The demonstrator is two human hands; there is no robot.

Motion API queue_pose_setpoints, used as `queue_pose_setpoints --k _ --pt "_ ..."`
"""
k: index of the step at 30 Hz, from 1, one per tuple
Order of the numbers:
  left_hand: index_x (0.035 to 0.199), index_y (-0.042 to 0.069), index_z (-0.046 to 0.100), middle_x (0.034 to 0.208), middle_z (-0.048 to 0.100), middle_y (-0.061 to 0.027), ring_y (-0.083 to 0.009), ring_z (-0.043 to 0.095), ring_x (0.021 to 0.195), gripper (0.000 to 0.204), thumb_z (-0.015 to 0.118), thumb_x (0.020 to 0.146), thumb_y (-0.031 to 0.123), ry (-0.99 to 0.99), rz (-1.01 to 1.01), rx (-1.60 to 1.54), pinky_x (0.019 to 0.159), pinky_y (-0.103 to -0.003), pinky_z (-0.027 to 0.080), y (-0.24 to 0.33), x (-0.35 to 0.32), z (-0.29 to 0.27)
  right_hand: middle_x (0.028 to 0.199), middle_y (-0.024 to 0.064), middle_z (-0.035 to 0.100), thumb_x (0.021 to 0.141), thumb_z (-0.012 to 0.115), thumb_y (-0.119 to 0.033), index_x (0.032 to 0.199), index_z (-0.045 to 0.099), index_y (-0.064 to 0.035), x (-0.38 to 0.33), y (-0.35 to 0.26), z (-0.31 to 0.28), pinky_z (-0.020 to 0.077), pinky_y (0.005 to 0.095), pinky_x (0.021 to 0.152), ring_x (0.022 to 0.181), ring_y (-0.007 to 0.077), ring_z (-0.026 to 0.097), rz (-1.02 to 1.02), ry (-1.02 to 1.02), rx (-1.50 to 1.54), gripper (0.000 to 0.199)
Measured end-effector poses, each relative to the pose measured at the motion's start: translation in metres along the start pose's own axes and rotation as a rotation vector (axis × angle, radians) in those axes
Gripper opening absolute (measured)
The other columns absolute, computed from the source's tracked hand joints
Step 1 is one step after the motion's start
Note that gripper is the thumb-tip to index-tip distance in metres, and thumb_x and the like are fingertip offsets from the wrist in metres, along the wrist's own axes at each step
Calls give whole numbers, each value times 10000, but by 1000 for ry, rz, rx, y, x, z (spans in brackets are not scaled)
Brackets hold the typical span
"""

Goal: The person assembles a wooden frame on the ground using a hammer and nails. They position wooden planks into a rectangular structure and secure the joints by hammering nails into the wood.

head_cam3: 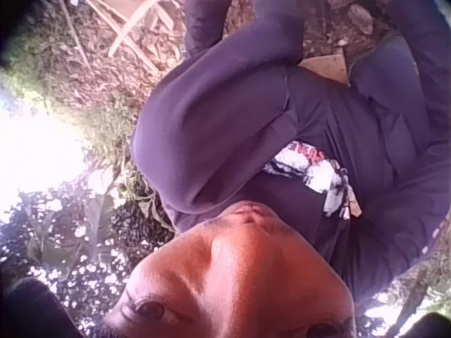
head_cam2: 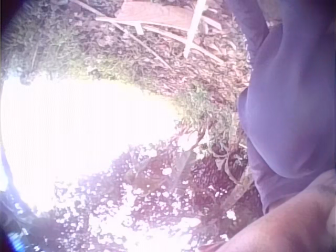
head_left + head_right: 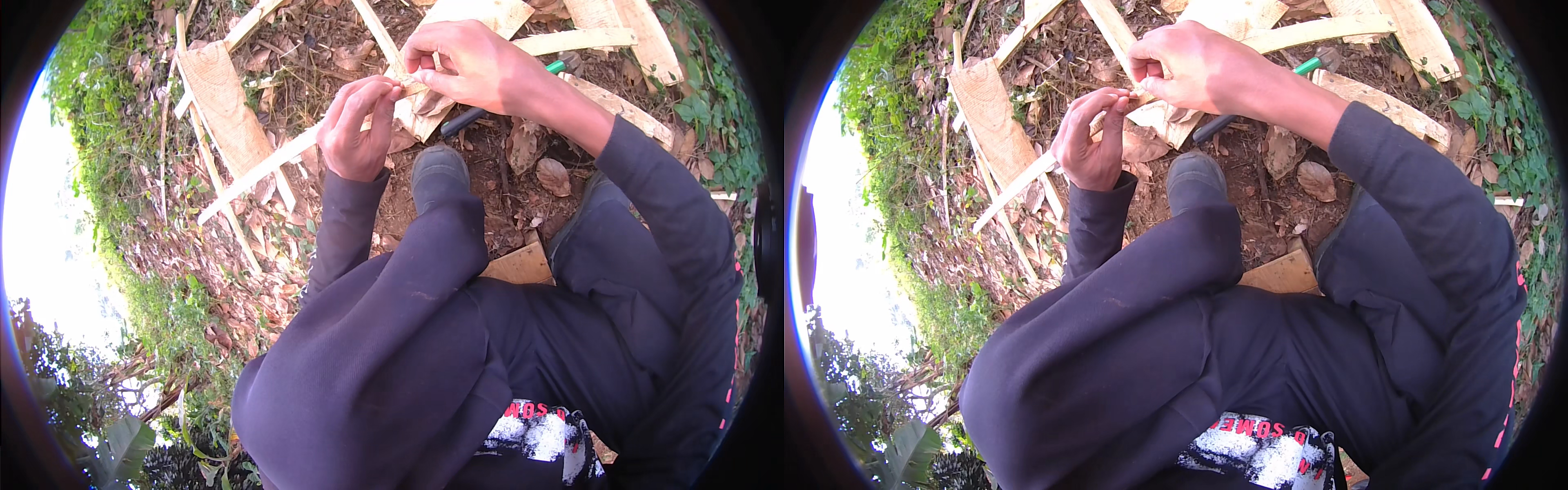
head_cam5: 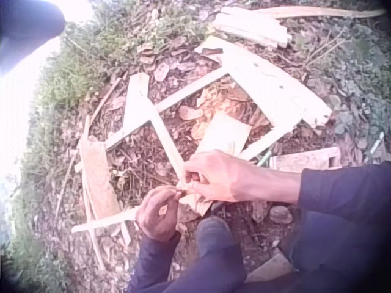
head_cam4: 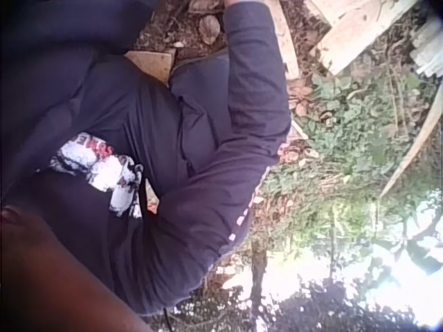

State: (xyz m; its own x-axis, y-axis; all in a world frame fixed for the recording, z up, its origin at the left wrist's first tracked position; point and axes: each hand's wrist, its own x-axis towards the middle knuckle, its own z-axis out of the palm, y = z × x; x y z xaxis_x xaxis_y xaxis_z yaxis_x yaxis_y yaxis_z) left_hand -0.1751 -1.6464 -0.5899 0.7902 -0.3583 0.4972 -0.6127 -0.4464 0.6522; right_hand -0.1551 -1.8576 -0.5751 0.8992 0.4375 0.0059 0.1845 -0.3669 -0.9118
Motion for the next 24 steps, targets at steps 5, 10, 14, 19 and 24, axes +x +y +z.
queue_pose_setpoints --k 5,10,14,19,24 --pt "962 -15 642 904 714 -138 -205 694 830 155 716 831 -51 -12 0 7 727 -297 561 1 0 -1 942 88 596 808 695 -146 991 601 -32 -1 4 4 499 367 778 892 250 599 -165 13 -303 234" --pt "978 10 630 900 699 -129 -233 688 818 179 714 826 -32 -26 -28 -2 701 -314 557 -1 -4 2 1038 43 576 739 778 -228 985 621 -76 -3 9 19 507 350 865 1059 201 568 -324 58 -767 329" --pt "976 -11 621 925 711 -141 -221 696 853 172 702 833 -62 -41 -24 8 741 -305 560 -1 -3 1 1005 47 576 695 793 -210 953 613 -73 3 17 37 498 351 849 1016 215 572 -291 124 -731 344" --pt "987 -12 615 922 703 -149 -233 693 855 181 696 833 -65 -53 -9 -29 749 -322 561 -1 -3 -2 972 67 563 618 840 -221 929 598 -64 4 17 37 489 368 813 971 240 570 -287 157 -628 424" --pt "1012 18 613 911 697 -144 -244 690 848 218 688 829 -76 -71 29 -2 724 -330 561 -6 -6 -6 950 70 568 648 834 -267 916 611 -51 5 12 36 492 370 820 943 257 577 -217 95 -634 410"
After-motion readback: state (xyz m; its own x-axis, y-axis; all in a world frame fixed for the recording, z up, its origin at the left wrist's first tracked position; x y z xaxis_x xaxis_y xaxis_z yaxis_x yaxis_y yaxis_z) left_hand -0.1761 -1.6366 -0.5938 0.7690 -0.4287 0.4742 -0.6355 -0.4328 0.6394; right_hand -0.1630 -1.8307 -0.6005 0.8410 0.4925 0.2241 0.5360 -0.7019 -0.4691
